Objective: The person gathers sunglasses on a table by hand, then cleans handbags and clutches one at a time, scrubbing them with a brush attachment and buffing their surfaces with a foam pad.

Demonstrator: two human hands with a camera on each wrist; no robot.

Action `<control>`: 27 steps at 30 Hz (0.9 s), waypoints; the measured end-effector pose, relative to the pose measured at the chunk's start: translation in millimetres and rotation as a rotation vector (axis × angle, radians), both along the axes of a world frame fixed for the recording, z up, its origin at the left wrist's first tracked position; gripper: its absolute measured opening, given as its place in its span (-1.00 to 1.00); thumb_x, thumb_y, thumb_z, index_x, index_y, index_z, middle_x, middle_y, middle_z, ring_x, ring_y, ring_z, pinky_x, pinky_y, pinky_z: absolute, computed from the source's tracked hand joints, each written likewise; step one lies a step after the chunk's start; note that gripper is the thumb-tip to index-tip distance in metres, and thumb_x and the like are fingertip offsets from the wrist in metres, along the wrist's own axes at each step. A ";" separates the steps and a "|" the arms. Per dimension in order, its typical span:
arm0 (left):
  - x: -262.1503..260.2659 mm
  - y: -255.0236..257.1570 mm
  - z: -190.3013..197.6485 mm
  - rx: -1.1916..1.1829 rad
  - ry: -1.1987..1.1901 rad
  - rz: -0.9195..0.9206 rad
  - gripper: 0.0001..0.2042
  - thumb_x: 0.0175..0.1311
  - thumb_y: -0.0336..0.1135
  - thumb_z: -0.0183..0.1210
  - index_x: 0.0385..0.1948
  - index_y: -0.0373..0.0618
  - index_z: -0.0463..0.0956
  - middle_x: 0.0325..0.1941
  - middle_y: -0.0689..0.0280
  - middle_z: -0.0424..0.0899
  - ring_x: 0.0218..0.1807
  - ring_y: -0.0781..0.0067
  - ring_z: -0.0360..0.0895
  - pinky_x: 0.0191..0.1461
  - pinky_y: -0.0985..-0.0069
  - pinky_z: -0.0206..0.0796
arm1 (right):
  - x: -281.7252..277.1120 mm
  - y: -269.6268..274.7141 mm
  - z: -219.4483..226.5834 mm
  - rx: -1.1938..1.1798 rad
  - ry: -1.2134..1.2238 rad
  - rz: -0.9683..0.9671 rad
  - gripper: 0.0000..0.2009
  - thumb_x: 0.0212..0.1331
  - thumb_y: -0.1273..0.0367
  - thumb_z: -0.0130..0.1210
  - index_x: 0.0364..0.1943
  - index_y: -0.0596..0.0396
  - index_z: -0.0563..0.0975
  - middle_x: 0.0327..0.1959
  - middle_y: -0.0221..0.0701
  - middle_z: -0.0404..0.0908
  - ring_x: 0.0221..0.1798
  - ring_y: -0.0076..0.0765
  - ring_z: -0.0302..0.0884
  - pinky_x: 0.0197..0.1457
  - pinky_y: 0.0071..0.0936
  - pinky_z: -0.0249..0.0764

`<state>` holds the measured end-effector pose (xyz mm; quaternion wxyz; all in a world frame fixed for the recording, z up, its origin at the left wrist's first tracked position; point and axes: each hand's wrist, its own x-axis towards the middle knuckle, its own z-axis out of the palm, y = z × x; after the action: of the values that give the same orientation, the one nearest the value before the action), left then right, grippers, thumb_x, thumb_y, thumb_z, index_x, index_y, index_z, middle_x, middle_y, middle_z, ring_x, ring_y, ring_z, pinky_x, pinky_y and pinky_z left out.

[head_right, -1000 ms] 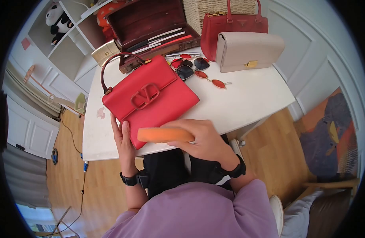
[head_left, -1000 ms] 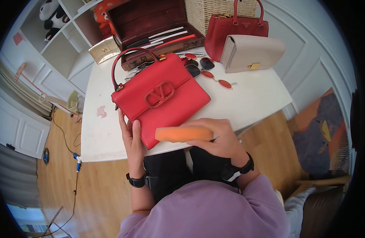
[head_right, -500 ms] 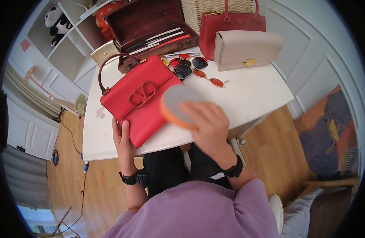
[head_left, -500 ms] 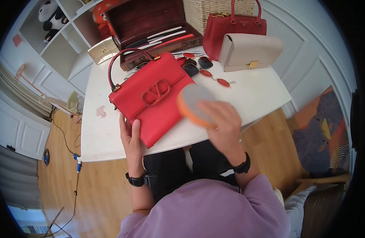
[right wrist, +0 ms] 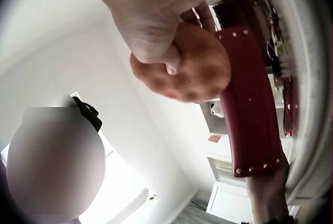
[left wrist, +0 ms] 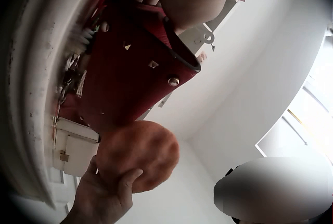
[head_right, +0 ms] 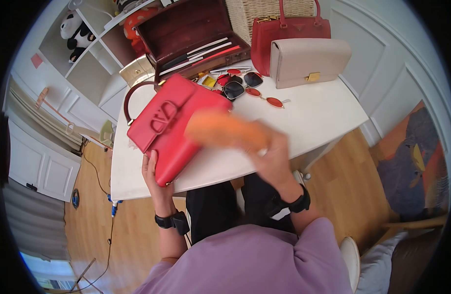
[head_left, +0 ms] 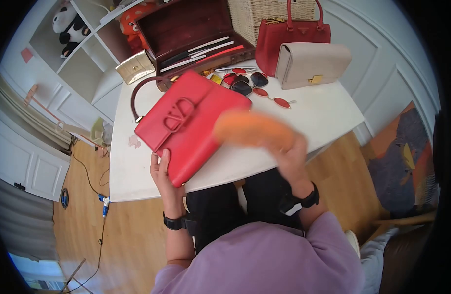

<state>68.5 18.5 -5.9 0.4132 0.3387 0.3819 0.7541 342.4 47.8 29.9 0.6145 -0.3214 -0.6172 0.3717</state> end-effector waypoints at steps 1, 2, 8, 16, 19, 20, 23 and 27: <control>1.0 -0.1 2.4 0.004 0.003 -0.005 -0.66 0.39 -0.27 0.14 0.10 -0.24 0.43 0.00 0.18 0.65 -0.12 0.45 0.66 -0.10 0.52 0.53 | 1.0 3.4 6.7 -0.040 0.102 -0.195 -0.81 0.12 0.48 0.32 -0.21 0.29 0.62 -0.27 -0.37 0.67 -0.23 -0.54 0.57 -0.07 -0.53 0.47; 2.9 -0.6 6.5 -0.005 -0.047 0.015 -0.66 0.42 -0.24 0.10 0.11 -0.22 0.41 0.00 0.18 0.63 -0.17 0.46 0.66 -0.16 0.54 0.54 | 4.1 13.9 6.7 0.020 0.119 -0.378 -0.80 0.12 0.48 0.33 -0.20 0.29 0.63 -0.23 -0.36 0.68 -0.19 -0.52 0.57 -0.03 -0.51 0.48; 3.6 2.9 6.6 -0.022 -0.204 0.059 -0.60 0.49 -0.14 -0.01 0.20 -0.21 0.32 0.08 0.18 0.58 -0.13 0.43 0.66 -0.27 0.54 0.58 | -39.9 18.0 7.3 0.436 -0.173 -0.241 -0.54 -0.13 0.58 0.35 -0.01 0.04 0.66 -0.04 -0.33 0.63 0.00 -0.19 0.57 0.03 -0.30 0.54; -17.4 4.6 -5.0 -0.233 -0.215 0.059 -0.60 0.46 -0.02 0.03 0.06 -0.19 0.42 -0.18 0.24 0.62 -0.32 0.51 0.57 -0.43 0.59 0.36 | -88.5 -33.1 -22.3 0.744 -0.262 0.385 -0.46 -0.35 0.64 0.19 -0.08 0.04 0.68 -0.13 -0.38 0.66 -0.07 -0.22 0.59 -0.01 -0.29 0.53; -1.7 -1.8 10.5 -0.251 -0.053 0.051 -0.66 0.44 -0.10 0.06 0.05 -0.15 0.43 -0.14 0.25 0.64 -0.28 0.48 0.60 -0.38 0.59 0.42 | -69.6 -7.4 -5.3 0.526 -0.202 0.278 -0.56 -0.21 0.59 0.26 -0.08 0.04 0.67 -0.23 -0.41 0.66 -0.12 -0.20 0.60 -0.03 -0.31 0.52; 5.1 2.6 9.2 -0.131 -0.087 0.093 -0.67 0.43 -0.13 0.07 0.05 -0.15 0.43 -0.10 0.23 0.64 -0.24 0.46 0.62 -0.34 0.58 0.46 | -58.0 3.4 -1.4 0.405 -0.156 0.211 -0.64 -0.10 0.56 0.27 -0.10 0.08 0.67 -0.25 -0.40 0.67 -0.15 -0.27 0.62 -0.04 -0.34 0.53; 3.9 2.0 6.2 0.010 -0.132 0.030 -0.68 0.42 -0.20 0.09 0.07 -0.18 0.42 0.01 0.19 0.61 -0.10 0.38 0.65 -0.12 0.49 0.56 | -13.9 32.7 9.4 -0.021 0.149 0.046 -0.79 0.14 0.44 0.31 -0.15 0.22 0.65 -0.22 -0.37 0.70 -0.15 -0.51 0.62 -0.04 -0.48 0.52; 3.5 3.1 5.2 0.016 -0.095 0.028 -0.66 0.42 -0.20 0.08 0.09 -0.20 0.41 0.02 0.17 0.60 -0.06 0.36 0.64 -0.03 0.43 0.54 | 4.9 47.1 15.1 0.070 0.305 -0.369 -0.79 0.16 0.42 0.31 -0.19 0.28 0.63 -0.20 -0.37 0.69 -0.13 -0.57 0.58 -0.05 -0.52 0.50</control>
<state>72.0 21.6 -0.8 0.4174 0.3006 0.3606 0.7781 347.3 94.9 45.0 0.7690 -0.3472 -0.4605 0.2757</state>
